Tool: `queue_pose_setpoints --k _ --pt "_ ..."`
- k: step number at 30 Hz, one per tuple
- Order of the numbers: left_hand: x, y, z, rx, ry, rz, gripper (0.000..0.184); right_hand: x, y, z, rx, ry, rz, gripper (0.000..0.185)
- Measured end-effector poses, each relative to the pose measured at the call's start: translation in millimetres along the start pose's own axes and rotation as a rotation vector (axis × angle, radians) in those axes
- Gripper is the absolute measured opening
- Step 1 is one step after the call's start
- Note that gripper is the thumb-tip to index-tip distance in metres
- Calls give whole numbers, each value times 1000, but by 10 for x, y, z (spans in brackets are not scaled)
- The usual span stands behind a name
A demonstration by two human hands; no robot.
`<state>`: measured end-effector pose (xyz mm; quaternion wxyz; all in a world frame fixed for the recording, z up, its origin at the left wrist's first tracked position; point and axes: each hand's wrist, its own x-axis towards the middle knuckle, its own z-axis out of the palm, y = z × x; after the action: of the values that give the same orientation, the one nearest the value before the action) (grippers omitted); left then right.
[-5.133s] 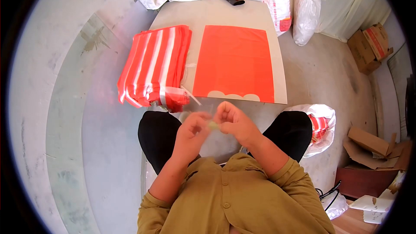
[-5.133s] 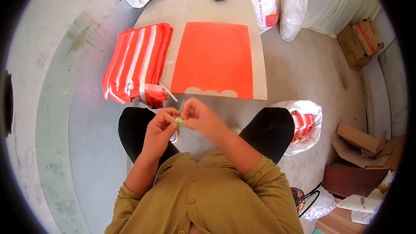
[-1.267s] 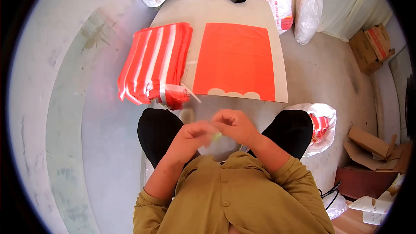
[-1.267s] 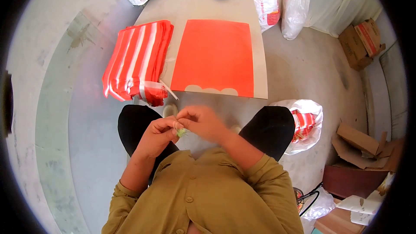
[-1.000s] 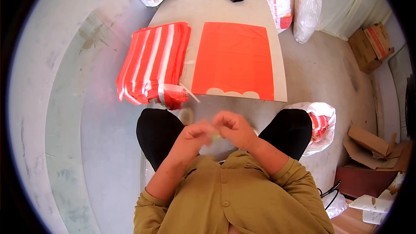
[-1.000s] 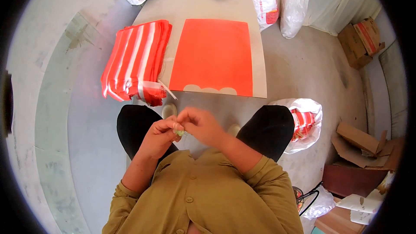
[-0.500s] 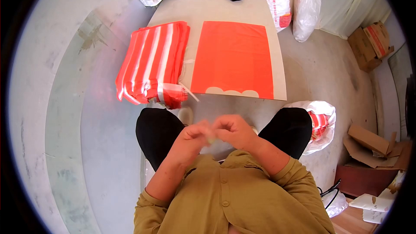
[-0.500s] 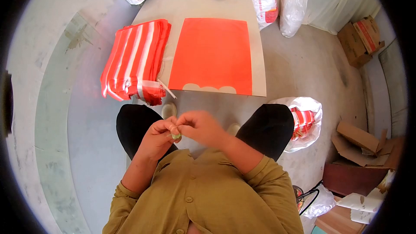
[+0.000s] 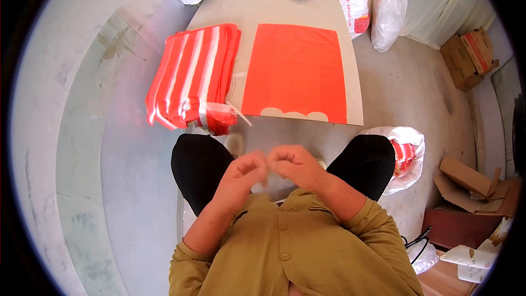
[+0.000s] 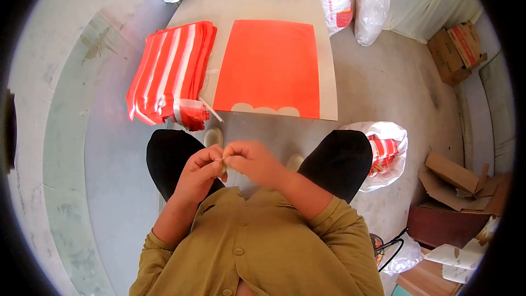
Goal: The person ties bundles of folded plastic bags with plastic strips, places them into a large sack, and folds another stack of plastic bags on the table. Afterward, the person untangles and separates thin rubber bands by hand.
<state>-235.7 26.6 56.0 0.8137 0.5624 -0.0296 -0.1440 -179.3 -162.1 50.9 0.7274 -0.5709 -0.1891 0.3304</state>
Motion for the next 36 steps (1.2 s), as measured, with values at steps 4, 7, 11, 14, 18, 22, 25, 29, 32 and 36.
queue_pose_setpoints --k 4,7,11,14,18,22,25,29,32,36 --pt "-13 26 55 -4 50 -21 14 3 19 -13 18 -13 8 11" --pt "-14 41 70 15 67 -14 17 8 23 -3 21 -18 -10 11" --pt "-16 47 76 -24 79 -29 21 9 -8 44 -84 38 -110 10" --pt "-15 25 64 -84 56 -24 22 13 4 23 -274 81 -285 6" --pt "-16 75 121 -133 86 -32 23 -16 -72 32 -528 262 -527 20" --pt "-24 66 87 -197 51 -49 18 5 -115 38 -793 309 -908 29" --pt "-10 81 93 -205 29 -52 18 2 -191 96 -902 281 -1007 30" --pt "-8 98 113 -189 34 -50 18 26 -194 117 -927 273 -1007 33" --pt "-14 95 111 -164 48 -55 17 33 -195 124 -974 277 -1014 35" --pt "-15 75 90 -148 50 -67 17 26 -208 132 -1051 274 -1020 35"
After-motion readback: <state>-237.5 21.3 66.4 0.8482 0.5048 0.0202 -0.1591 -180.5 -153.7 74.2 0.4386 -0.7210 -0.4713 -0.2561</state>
